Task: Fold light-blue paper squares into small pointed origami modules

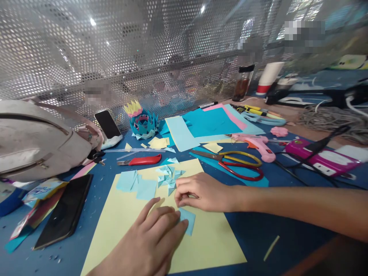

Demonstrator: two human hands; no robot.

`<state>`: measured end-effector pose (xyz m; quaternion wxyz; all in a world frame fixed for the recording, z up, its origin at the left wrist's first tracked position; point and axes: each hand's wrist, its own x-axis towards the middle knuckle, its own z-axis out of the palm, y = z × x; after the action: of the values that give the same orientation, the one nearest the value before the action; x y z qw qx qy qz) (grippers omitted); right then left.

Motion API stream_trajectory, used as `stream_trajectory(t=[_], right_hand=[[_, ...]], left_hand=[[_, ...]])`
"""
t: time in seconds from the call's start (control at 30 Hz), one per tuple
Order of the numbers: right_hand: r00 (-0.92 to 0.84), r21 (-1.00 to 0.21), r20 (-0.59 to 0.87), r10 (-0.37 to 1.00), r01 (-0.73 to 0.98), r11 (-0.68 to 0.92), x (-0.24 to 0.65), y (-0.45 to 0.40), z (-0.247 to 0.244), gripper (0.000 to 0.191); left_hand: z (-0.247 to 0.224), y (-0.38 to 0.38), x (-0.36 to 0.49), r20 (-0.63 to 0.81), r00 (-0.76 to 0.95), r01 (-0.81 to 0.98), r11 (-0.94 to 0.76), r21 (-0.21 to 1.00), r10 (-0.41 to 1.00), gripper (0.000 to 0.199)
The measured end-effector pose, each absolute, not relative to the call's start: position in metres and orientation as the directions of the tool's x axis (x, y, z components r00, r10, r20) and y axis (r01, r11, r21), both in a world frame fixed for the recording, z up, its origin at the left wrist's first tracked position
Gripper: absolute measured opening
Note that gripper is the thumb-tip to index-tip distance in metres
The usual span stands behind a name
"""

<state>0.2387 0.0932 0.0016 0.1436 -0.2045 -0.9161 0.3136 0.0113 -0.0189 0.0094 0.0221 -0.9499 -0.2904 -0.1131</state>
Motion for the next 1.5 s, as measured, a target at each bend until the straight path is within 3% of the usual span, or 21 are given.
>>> stream_trajectory(t=[0.17, 0.43, 0.7, 0.9, 1.2, 1.5], right_hand=[[-0.896, -0.639, 0.154, 0.416, 0.231, 0.734, 0.241, 0.095, 0.001, 0.013], [-0.948, -0.641, 0.123, 0.294, 0.151, 0.753, 0.245, 0.102, 0.008, 0.039], [-0.961, -0.633, 0.105, 0.257, 0.135, 0.762, 0.245, 0.106, 0.006, 0.027], [-0.951, -0.615, 0.131, 0.282, 0.144, 0.775, 0.247, 0.101, 0.008, 0.017], [-0.955, -0.6, 0.155, 0.253, 0.112, 0.792, 0.245, 0.101, 0.01, 0.016], [-0.956, -0.603, 0.182, 0.229, 0.075, 0.794, 0.245, 0.102, 0.01, 0.02]], left_hand=[[0.011, -0.02, 0.011, 0.229, 0.789, 0.572, -0.817, 0.068, 0.571, 0.034], [0.01, -0.019, 0.01, 0.21, 0.795, 0.56, -0.822, 0.105, 0.569, 0.032], [0.006, -0.019, 0.007, 0.245, 0.821, 0.523, -0.851, 0.037, 0.515, 0.033], [0.006, -0.019, 0.01, 0.387, 0.815, 0.481, -0.876, -0.037, 0.432, 0.027], [0.008, -0.021, 0.012, 0.204, 0.835, 0.535, -0.841, -0.082, 0.511, 0.022], [0.009, -0.025, 0.013, 0.248, 0.77, 0.598, -0.8, 0.041, 0.588, 0.037]])
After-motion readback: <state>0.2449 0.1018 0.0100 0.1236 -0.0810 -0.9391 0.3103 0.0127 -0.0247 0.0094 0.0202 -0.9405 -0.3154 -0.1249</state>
